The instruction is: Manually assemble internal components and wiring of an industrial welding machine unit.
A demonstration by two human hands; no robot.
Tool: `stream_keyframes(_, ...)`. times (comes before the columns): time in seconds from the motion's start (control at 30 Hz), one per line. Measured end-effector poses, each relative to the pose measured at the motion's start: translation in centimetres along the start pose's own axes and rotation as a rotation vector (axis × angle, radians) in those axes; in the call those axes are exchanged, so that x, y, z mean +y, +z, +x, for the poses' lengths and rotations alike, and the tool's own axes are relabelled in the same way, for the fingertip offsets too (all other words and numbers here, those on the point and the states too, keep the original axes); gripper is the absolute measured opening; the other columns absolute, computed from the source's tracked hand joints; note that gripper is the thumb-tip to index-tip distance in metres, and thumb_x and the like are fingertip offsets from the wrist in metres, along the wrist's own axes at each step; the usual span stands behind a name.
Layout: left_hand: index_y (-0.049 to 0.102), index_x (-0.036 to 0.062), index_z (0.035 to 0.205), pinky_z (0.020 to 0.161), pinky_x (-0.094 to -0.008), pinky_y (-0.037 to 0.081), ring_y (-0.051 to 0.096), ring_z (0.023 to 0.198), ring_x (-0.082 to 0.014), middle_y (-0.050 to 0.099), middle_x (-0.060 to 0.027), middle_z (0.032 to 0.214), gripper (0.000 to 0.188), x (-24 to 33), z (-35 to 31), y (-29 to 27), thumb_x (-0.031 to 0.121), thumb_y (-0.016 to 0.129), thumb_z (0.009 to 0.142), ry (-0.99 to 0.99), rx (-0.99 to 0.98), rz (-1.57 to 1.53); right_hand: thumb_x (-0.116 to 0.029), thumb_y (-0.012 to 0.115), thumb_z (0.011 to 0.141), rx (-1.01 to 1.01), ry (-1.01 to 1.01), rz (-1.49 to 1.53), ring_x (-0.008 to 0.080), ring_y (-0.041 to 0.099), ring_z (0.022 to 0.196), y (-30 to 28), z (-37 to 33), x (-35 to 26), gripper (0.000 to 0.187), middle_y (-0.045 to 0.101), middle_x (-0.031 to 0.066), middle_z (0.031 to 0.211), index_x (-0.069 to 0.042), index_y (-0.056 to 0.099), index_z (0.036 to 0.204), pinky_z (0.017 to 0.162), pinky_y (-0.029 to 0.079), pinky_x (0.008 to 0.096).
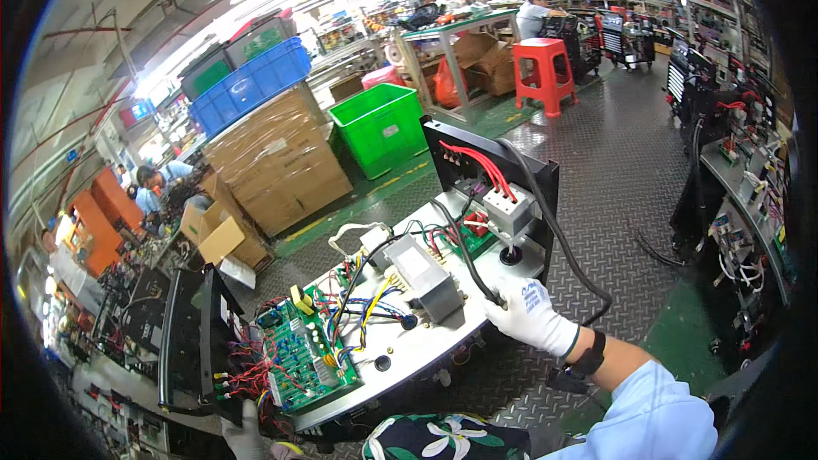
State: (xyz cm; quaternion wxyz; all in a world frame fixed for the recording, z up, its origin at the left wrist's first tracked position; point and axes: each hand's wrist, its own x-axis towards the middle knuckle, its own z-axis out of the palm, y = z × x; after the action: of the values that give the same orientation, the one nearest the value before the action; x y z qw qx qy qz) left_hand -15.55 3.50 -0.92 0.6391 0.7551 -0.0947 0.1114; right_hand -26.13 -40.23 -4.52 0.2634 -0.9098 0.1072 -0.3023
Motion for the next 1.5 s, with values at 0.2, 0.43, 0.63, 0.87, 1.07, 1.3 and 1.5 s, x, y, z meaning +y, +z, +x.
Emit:
stream_keyframes(0.2, 0.049, 0.0047, 0.124, 0.08, -0.0323, 0.05, 0.06, 0.088, -0.0217, 0.059, -0.0101, 0.109, 0.042, -1.0, -1.2, -3.5, 0.014, 0.065, 0.087, 0.159, 0.152, 0.539, -0.01, 0.055, 0.087, 0.169, 0.183, 0.946, 0.0109, 0.054, 0.065, -9.6, 7.6, -5.5, 0.006, 0.053, 0.0022, 0.074, -0.005, 0.053, 0.084, 0.059, 0.045, 0.0261)
stream_keyframes(0.43, 0.058, -0.0026, 0.108, 0.078, -0.0311, 0.044, 0.053, 0.087, -0.014, 0.06, -0.0036, 0.1, 0.04, -4.7, 1.1, -5.0, 0.032, 0.064, 0.089, -0.003, 0.189, 0.295, -0.019, 0.052, 0.093, 0.563, -0.031, 0.76, 0.0037, 0.046, 0.061, -22.9, 16.9, 7.3, 0.025, 0.052, -0.0038, 0.079, -0.004, 0.059, 0.112, 0.055, 0.038, 0.0176)
stream_keyframes(0.63, 0.053, -0.0022, 0.122, 0.088, -0.0305, 0.043, 0.054, 0.1, -0.0154, 0.06, -0.0078, 0.112, 0.046, -1.6, -1.0, -4.2, 0.027, 0.064, 0.089, -0.097, 0.213, 0.355, -0.029, 0.05, 0.095, 0.712, 0.202, 0.091, 0.0147, 0.049, 0.102, -20.7, 14.9, 32.5, 0.04, 0.054, 0.0051, 0.113, -0.006, 0.05, 0.127, 0.086, 0.038, 0.029)
stream_keyframes(0.87, 0.055, -0.0044, 0.114, 0.081, -0.0336, 0.046, 0.057, 0.092, -0.0194, 0.063, -0.0113, 0.104, 0.048, 0.9, -2.1, -2.1, 0.034, 0.066, 0.087, -0.087, 0.237, 0.46, -0.011, 0.045, 0.096, 0.387, -0.192, 0.228, 0.0204, 0.05, 0.119, -14.2, 11.3, 7.6, 0.037, 0.053, 0.0115, 0.128, -0.002, 0.046, 0.131, 0.102, 0.036, 0.031)
stream_keyframes(1.07, 0.055, -0.005, 0.112, 0.089, -0.0415, 0.043, 0.056, 0.1, -0.0329, 0.057, -0.0208, 0.113, 0.041, 1.5, -5.0, 1.2, 0.023, 0.064, 0.084, 0.226, 0.557, 0.869, -0.011, 0.064, 0.069, -0.091, -0.998, 0.196, 0.0247, 0.061, 0.085, -5.4, 7.3, -9.2, 0.03, 0.06, 0.0065, 0.097, -0.007, 0.06, 0.098, 0.074, 0.05, 0.0373)
stream_keyframes(1.3, 0.057, 0.0027, 0.114, 0.09, -0.0448, 0.038, 0.05, 0.106, -0.0345, 0.052, -0.0183, 0.115, 0.042, 3.0, -4.8, 9.5, 0.027, 0.062, 0.08, 0.513, -0.076, 1.236, -0.011, 0.061, 0.074, -0.199, -0.898, 0.406, 0.0297, 0.06, 0.096, 10.4, 5.0, -9.5, 0.052, 0.052, 0.021, 0.119, 0.001, 0.047, 0.122, 0.072, 0.052, 0.0372)
stream_keyframes(1.5, 0.053, 0.0017, 0.119, 0.092, -0.0452, 0.033, 0.047, 0.111, -0.0339, 0.052, -0.0139, 0.118, 0.055, -0.1, -1.2, 12.5, 0.036, 0.065, 0.077, 0.482, -0.263, 1.318, -0.025, 0.06, 0.083, -0.521, -0.697, 0.099, 0.0221, 0.063, 0.068, 10.9, 4.7, -9.2, 0.027, 0.053, 0.0119, 0.087, -0.005, 0.048, 0.097, 0.054, 0.051, 0.0351)
